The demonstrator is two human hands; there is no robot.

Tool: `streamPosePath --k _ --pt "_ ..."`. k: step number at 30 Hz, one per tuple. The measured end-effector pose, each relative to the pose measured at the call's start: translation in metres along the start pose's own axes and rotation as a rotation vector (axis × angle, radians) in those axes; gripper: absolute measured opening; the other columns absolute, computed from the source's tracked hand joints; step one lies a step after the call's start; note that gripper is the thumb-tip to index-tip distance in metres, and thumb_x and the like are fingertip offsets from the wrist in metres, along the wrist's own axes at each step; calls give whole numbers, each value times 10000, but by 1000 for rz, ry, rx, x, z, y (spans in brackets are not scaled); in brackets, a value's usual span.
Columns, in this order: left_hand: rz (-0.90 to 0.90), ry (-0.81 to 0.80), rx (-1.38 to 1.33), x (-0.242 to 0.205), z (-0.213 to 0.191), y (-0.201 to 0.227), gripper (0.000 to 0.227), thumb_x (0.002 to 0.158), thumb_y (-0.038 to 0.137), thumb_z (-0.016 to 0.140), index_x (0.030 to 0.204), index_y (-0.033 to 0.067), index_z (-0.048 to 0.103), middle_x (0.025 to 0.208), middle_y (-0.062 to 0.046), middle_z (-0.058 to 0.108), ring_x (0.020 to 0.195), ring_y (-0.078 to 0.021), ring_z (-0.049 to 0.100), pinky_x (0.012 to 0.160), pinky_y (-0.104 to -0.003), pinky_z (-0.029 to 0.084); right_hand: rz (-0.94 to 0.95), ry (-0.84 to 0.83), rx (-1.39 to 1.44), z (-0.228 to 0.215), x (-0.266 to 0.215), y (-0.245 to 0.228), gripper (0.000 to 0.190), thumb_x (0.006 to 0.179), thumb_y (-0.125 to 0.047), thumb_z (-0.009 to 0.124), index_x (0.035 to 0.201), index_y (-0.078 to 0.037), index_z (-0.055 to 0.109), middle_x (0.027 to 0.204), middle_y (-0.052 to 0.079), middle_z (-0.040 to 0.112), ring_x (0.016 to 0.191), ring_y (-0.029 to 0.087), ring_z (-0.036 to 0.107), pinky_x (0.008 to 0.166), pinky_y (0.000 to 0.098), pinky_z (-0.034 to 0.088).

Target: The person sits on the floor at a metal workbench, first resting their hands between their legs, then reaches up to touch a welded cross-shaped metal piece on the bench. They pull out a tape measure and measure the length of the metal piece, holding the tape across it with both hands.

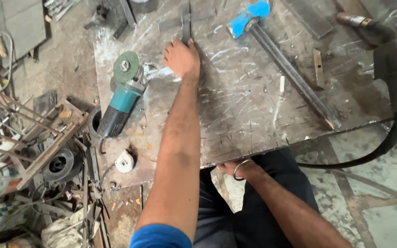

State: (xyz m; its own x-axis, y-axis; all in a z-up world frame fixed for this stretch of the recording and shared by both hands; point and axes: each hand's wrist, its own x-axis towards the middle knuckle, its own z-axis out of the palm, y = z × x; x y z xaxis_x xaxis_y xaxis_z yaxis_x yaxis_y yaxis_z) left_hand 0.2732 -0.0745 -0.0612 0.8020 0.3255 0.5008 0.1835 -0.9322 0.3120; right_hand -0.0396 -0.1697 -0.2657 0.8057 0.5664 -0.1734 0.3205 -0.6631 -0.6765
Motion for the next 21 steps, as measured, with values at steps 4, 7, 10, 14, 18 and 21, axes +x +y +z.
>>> streamPosePath --k 4,7,10,14,18,21 --pt "18 -6 -35 -16 -33 5 410 864 456 730 962 59 756 1056 -126 714 1068 -336 628 974 -503 420 98 -66 12 17 11 16 558 932 -484 562 1400 -179 564 1508 107 522 1412 351 445 1164 502 328" --pt "116 45 -162 -27 -50 -14 405 849 438 751 941 44 768 956 -140 747 971 -336 687 861 -510 478 152 -135 19 36 20 39 616 941 -503 558 1453 -163 509 1557 126 452 1447 349 392 1184 494 292" --pt "113 -4 -375 -39 -92 -31 412 857 408 771 970 13 763 927 -156 757 855 -346 720 777 -470 561 96 -66 -76 34 17 46 660 939 -500 582 1461 -106 498 1544 184 442 1438 379 382 1175 501 282" --pt "167 -32 -541 -64 -132 -57 358 874 313 810 980 -23 743 826 -143 763 737 -283 746 679 -397 578 67 -1 -228 -13 -8 7 529 914 -459 599 1304 -105 651 1394 179 615 1330 383 539 1140 495 390" --pt "-221 -346 -1188 -83 -134 -90 224 912 141 739 1004 -45 657 783 -104 725 642 -183 705 571 -311 566 137 -144 -254 -49 -23 -30 403 911 -438 637 1117 -102 722 1212 172 718 1175 379 655 1009 484 513" --pt "-377 -473 -1374 -107 -155 -107 188 940 116 731 994 -44 650 793 -90 722 655 -169 702 583 -294 571 106 -144 -272 -61 -41 -54 373 883 -403 677 1111 -111 718 1186 164 717 1145 379 657 964 496 522"
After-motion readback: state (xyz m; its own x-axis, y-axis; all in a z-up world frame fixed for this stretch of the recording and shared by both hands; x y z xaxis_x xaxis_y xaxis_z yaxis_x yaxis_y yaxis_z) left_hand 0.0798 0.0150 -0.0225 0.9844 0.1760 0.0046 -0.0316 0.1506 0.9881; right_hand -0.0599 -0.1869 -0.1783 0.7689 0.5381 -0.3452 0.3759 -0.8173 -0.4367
